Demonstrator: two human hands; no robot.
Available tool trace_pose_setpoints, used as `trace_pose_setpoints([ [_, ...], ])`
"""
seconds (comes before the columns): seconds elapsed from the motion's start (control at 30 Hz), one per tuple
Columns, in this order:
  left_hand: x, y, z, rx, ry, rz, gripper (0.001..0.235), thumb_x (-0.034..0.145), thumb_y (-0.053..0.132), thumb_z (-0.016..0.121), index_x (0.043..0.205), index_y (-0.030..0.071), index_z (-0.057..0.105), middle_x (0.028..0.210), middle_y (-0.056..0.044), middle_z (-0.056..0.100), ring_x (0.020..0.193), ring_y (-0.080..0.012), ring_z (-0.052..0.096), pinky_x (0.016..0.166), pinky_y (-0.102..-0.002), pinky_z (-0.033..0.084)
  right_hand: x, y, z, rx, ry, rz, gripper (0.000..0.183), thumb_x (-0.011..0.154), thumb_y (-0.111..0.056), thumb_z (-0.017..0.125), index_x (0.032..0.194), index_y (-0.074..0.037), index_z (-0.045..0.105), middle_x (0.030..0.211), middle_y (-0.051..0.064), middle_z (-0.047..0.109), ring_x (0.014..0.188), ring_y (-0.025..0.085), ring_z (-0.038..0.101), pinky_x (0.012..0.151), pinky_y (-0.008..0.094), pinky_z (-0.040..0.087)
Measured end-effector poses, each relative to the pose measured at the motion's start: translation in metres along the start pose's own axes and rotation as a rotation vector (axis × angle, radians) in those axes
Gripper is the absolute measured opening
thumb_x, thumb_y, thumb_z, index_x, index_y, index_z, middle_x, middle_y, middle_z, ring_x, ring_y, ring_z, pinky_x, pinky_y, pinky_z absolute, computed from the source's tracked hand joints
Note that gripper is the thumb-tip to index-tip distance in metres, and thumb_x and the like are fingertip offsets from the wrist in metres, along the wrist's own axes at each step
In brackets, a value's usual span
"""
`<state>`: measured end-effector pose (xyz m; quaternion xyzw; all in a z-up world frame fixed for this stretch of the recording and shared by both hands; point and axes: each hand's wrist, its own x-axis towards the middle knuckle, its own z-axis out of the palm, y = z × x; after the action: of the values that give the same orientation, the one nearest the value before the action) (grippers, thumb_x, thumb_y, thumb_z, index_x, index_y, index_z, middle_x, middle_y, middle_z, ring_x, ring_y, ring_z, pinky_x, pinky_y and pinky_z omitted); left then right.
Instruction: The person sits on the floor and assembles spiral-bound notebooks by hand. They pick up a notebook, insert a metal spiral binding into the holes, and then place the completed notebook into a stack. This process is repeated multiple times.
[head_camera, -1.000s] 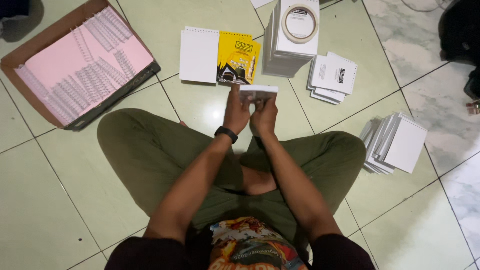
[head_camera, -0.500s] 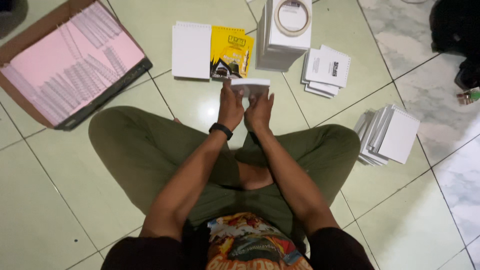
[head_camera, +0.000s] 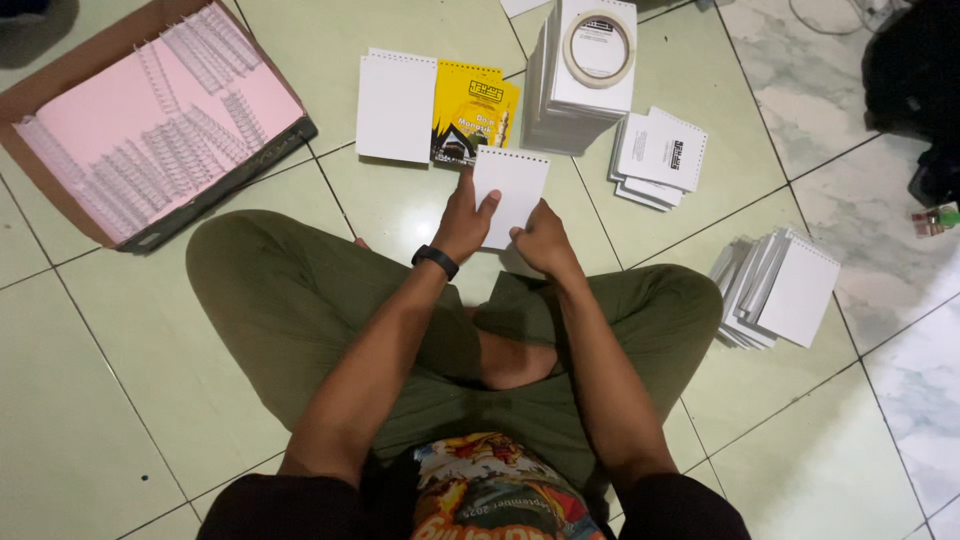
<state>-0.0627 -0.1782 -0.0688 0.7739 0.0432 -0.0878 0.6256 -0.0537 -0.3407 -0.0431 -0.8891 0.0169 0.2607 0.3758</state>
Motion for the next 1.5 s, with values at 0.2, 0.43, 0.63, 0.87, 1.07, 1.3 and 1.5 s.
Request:
trace_pose_setpoints([
  [0.2, -0.004, 0.012, -0.003, -0.009, 0.031, -0.007, 0.067, 0.105, 0.016, 0.053, 0.157, -0.010, 0.018, 0.159, -0.035, 0.030, 0.149, -0.0443, 0.030, 0.126, -0.055, 0.024, -0.005, -0.004, -0.002, 0.004, -0.021, 0.005, 0.069, 0.095, -0.015, 0.061, 0.152, 0.012, 0.034, 0.141, 0.037, 0.054, 0.137, 0.049, 0.050, 0.107, 0.060, 0.046],
  [0.43, -0.006, 0.046, -0.034, -0.020, 0.113, 0.063, 0.062, 0.105, 0.017, 0.055, 0.153, -0.010, 0.026, 0.153, -0.037, 0.039, 0.145, -0.0475, 0.036, 0.122, -0.057, 0.028, -0.009, -0.027, -0.017, 0.346, -0.067, -0.309, 0.036, 0.101, -0.010, 0.062, 0.128, 0.011, 0.050, 0.104, 0.022, 0.059, 0.099, 0.035, 0.059, 0.085, 0.050, 0.050],
  [0.63, 0.019, 0.099, -0.121, 0.051, 0.397, 0.322, 0.041, 0.101, 0.044, 0.049, 0.118, 0.007, 0.045, 0.108, -0.015, 0.070, 0.096, -0.0352, 0.071, 0.074, -0.043, 0.053, 0.040, -0.059, 0.046, 0.189, -0.110, -0.391, 0.014, 0.093, -0.011, 0.071, 0.103, -0.009, 0.062, 0.092, 0.002, 0.065, 0.085, 0.013, 0.061, 0.081, 0.030, 0.052],
  [0.87, 0.020, 0.142, -0.159, -0.283, 0.409, 0.440, 0.044, 0.103, 0.047, 0.053, 0.129, 0.012, 0.047, 0.120, -0.008, 0.066, 0.111, -0.0242, 0.067, 0.095, -0.037, 0.053, 0.133, -0.167, 0.209, 0.315, 0.155, -0.833, 0.030, 0.100, -0.005, 0.055, 0.127, -0.015, 0.061, 0.128, 0.005, 0.050, 0.116, 0.018, 0.058, 0.095, 0.031, 0.058],
  [1.07, 0.013, 0.122, -0.193, -0.418, 0.508, 0.309, 0.066, 0.100, 0.042, 0.059, 0.148, 0.001, 0.041, 0.151, -0.016, 0.051, 0.146, -0.0295, 0.046, 0.127, -0.042, 0.034, 0.169, -0.165, 0.279, 0.425, 0.130, -0.752, 0.033, 0.097, -0.004, 0.057, 0.129, -0.013, 0.061, 0.129, 0.006, 0.052, 0.117, 0.018, 0.058, 0.098, 0.032, 0.056],
  [1.3, 0.015, 0.118, -0.202, -0.534, 0.556, 0.363, 0.041, 0.102, 0.031, 0.062, 0.133, 0.006, 0.051, 0.133, -0.009, 0.059, 0.131, -0.0223, 0.055, 0.121, -0.040, 0.041, 0.176, -0.149, 0.296, 0.502, 0.077, -0.676, 0.038, 0.093, -0.002, 0.060, 0.130, -0.011, 0.060, 0.131, 0.007, 0.055, 0.119, 0.018, 0.058, 0.101, 0.033, 0.054],
  [1.5, 0.011, 0.116, -0.202, -0.516, 0.573, 0.359, 0.043, 0.102, 0.034, 0.061, 0.132, 0.006, 0.050, 0.133, -0.009, 0.059, 0.131, -0.0216, 0.055, 0.119, -0.039, 0.042, 0.160, -0.143, 0.272, 0.576, 0.042, -0.637, 0.042, 0.090, -0.001, 0.063, 0.132, -0.009, 0.060, 0.132, 0.008, 0.058, 0.120, 0.019, 0.058, 0.104, 0.034, 0.051],
])
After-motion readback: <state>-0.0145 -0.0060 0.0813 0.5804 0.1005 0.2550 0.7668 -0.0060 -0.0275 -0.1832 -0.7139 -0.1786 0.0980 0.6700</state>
